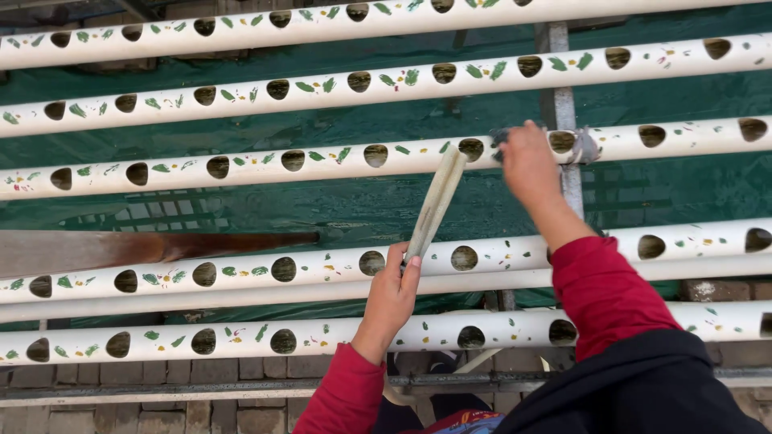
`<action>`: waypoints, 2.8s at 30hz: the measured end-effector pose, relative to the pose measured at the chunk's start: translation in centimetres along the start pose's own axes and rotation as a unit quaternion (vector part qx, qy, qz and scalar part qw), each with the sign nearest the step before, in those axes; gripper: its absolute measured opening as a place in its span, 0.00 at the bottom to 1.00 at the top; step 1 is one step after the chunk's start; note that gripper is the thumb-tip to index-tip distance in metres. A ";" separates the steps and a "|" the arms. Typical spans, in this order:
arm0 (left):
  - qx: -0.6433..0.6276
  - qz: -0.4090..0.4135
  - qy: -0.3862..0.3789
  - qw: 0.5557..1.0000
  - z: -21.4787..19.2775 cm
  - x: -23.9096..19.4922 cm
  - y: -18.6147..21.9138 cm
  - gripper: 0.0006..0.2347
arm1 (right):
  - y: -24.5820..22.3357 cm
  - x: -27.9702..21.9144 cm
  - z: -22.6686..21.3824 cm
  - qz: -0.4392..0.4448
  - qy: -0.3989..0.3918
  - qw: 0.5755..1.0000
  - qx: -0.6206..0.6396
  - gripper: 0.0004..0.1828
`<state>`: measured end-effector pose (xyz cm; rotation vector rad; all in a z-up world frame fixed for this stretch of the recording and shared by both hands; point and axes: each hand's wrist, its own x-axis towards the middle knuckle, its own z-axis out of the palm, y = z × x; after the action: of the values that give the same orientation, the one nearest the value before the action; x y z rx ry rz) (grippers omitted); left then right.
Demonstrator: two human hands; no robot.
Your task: Cleaning and reassembling PVC pipes and nutrient delivery hoses in a hydroponic garden.
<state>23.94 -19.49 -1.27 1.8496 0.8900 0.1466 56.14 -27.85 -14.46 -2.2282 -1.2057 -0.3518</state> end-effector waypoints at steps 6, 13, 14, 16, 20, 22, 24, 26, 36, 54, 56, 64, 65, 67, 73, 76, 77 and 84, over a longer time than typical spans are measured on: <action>0.010 0.024 0.002 1.000 1.2 -1.7 1.8 0.13 | -5.6 -2.8 -2.6 0.005 -0.006 0.989 0.149 0.15; 0.000 0.026 0.014 1.000 2.0 -4.5 5.2 0.13 | -6.2 -1.9 -1.6 0.457 -0.064 0.550 0.696 0.11; 0.007 0.040 0.005 0.999 2.2 -5.0 5.2 0.13 | -6.6 -1.3 -2.0 0.465 -0.025 0.436 0.770 0.11; 0.018 0.037 -0.011 0.999 2.7 -5.7 5.9 0.13 | -6.6 -0.1 -2.4 0.461 -0.017 0.373 0.805 0.15; 0.036 0.012 -0.054 0.998 3.0 -7.4 5.7 0.13 | -4.7 -0.3 0.0 0.503 0.005 0.334 0.797 0.21; 0.036 0.015 -0.063 0.997 3.0 -7.9 5.9 0.13 | -3.5 -1.3 1.9 0.512 0.001 0.327 0.794 0.20; 0.037 0.018 -0.072 0.997 2.6 -8.1 5.8 0.13 | -3.6 -1.9 1.9 0.520 -0.002 0.319 0.792 0.19; 0.033 0.023 -0.079 0.996 2.1 -8.2 5.6 0.13 | -4.9 -2.2 -0.2 0.465 -0.021 0.347 0.814 0.17; 0.033 0.036 -0.112 0.992 -1.5 -9.0 0.7 0.14 | -9.6 -3.0 -0.6 0.493 0.119 0.240 0.828 0.11; 0.016 0.056 -0.127 0.990 -9.2 -9.4 -2.3 0.15 | -13.3 -1.4 2.6 0.538 0.168 0.415 0.715 0.14; 0.018 0.056 -0.128 0.990 -9.5 -9.2 -2.3 0.15 | -15.7 -0.4 -2.4 0.584 0.109 0.502 0.629 0.15; 0.001 0.068 -0.140 0.988 -9.2 -7.8 -3.3 0.16 | -13.0 -5.8 -6.0 0.549 0.105 0.490 0.669 0.15; 0.003 0.068 -0.138 0.988 -9.1 -7.5 -3.3 0.16 | -11.6 -7.3 -5.5 0.539 0.133 0.458 0.694 0.17; 0.002 0.070 -0.146 0.987 -8.7 -6.9 -3.4 0.15 | -11.0 -9.7 -7.0 0.541 0.165 0.417 0.712 0.19; -0.023 0.065 -0.160 0.985 -7.0 -5.2 -3.3 0.14 | -9.7 -17.8 -12.5 0.524 0.257 0.365 0.726 0.22; -0.066 0.020 -0.170 0.983 -6.4 -5.1 -1.8 0.14 | -9.5 -21.0 -15.3 0.510 0.283 0.359 0.728 0.22; -0.089 -0.007 -0.170 0.981 -6.2 -5.1 -1.3 0.14 | -9.6 -21.9 -16.2 0.507 0.301 0.354 0.726 0.22; -0.113 -0.007 -0.169 0.979 -3.7 -4.6 -1.0 0.12 | -8.1 -26.7 -20.5 0.512 0.351 0.356 0.699 0.26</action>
<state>18.38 -19.49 0.93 1.5950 0.6218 -0.0732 35.36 -54.73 -7.94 -0.5784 0.5676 0.2545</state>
